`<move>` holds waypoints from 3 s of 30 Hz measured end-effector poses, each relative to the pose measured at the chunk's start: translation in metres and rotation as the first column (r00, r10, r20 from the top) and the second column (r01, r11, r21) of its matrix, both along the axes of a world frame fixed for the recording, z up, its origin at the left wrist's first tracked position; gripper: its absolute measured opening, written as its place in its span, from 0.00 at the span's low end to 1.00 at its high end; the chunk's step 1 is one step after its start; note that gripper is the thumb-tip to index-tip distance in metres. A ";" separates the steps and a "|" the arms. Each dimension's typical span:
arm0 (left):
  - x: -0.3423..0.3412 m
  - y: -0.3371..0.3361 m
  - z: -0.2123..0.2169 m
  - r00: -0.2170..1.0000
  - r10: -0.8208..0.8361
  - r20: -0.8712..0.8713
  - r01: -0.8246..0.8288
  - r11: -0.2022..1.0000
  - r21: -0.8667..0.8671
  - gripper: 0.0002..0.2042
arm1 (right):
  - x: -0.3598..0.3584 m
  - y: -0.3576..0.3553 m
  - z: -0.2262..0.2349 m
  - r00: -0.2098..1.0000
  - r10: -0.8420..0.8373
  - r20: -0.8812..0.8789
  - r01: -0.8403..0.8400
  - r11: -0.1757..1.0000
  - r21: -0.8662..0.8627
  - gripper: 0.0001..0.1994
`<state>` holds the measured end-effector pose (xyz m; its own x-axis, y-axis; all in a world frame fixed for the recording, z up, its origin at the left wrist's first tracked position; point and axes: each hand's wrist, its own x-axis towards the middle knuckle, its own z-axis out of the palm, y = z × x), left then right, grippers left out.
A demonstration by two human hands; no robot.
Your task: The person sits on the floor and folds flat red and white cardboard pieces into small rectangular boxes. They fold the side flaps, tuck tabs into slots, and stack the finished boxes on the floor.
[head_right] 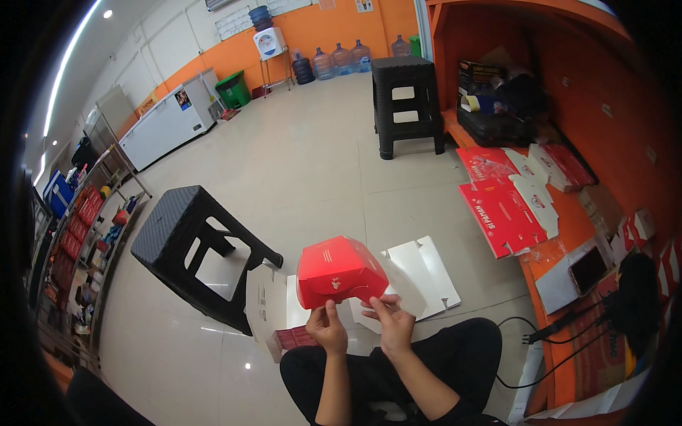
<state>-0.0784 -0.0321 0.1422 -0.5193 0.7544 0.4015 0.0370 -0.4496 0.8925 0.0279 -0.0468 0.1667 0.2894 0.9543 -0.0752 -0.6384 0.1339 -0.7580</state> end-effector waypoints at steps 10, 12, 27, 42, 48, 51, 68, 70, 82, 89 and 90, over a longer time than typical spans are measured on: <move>0.020 -0.010 -0.017 0.980 -0.063 0.190 0.069 0.997 -0.027 0.08 | -0.037 -0.007 -0.014 0.959 -0.019 -0.283 -0.002 0.997 -0.075 0.07; 0.018 -0.013 -0.019 0.967 -0.075 0.242 0.096 0.993 -0.074 0.08 | -0.040 -0.004 -0.010 0.956 0.033 -0.290 -0.068 0.991 -0.112 0.07; -0.204 -0.033 -0.052 0.652 0.350 -0.673 -0.637 0.734 -0.236 0.19 | -0.166 0.123 -0.037 -0.114 -0.032 0.993 -0.590 0.806 -0.042 0.18; -0.234 0.005 -0.112 0.842 0.327 -0.429 -0.508 0.748 -0.427 0.20 | -0.209 0.089 -0.141 -0.602 0.198 0.773 -0.687 0.366 -0.628 0.19; -0.169 -0.001 -0.042 0.341 0.104 -0.934 -0.795 0.563 -0.227 0.34 | -0.021 0.122 -0.147 0.030 0.119 0.992 -0.687 0.723 -0.066 0.15; -0.095 0.021 -0.049 0.560 -0.008 -0.829 -0.423 0.857 -0.294 0.36 | 0.118 0.142 -0.161 -0.316 0.173 0.933 -0.479 0.820 -0.314 0.16; 0.127 0.107 -0.176 -0.244 -0.796 -0.554 0.173 0.526 -0.832 0.25 | 0.265 0.150 -0.194 -0.695 0.453 0.559 -0.225 0.601 -0.767 0.16; 0.120 0.110 -0.175 -0.162 -0.781 -0.603 0.269 0.553 -0.789 0.14 | 0.266 0.153 -0.184 -0.597 0.508 0.621 -0.232 0.632 -0.740 0.11; 0.077 0.121 -0.089 0.510 -0.772 0.379 0.691 0.105 -0.715 0.21 | 0.235 0.113 -0.083 0.769 0.196 0.608 -0.178 0.980 -0.091 0.06; 0.059 0.103 -0.044 0.366 -0.883 0.295 0.734 0.079 -0.674 0.22 | 0.184 0.081 0.009 0.140 -0.199 0.970 -0.304 0.924 0.233 0.05; 0.058 0.099 -0.035 0.363 -0.906 0.220 0.710 0.116 -0.695 0.22 | 0.180 0.080 0.011 0.123 -0.213 0.969 -0.326 0.914 0.243 0.05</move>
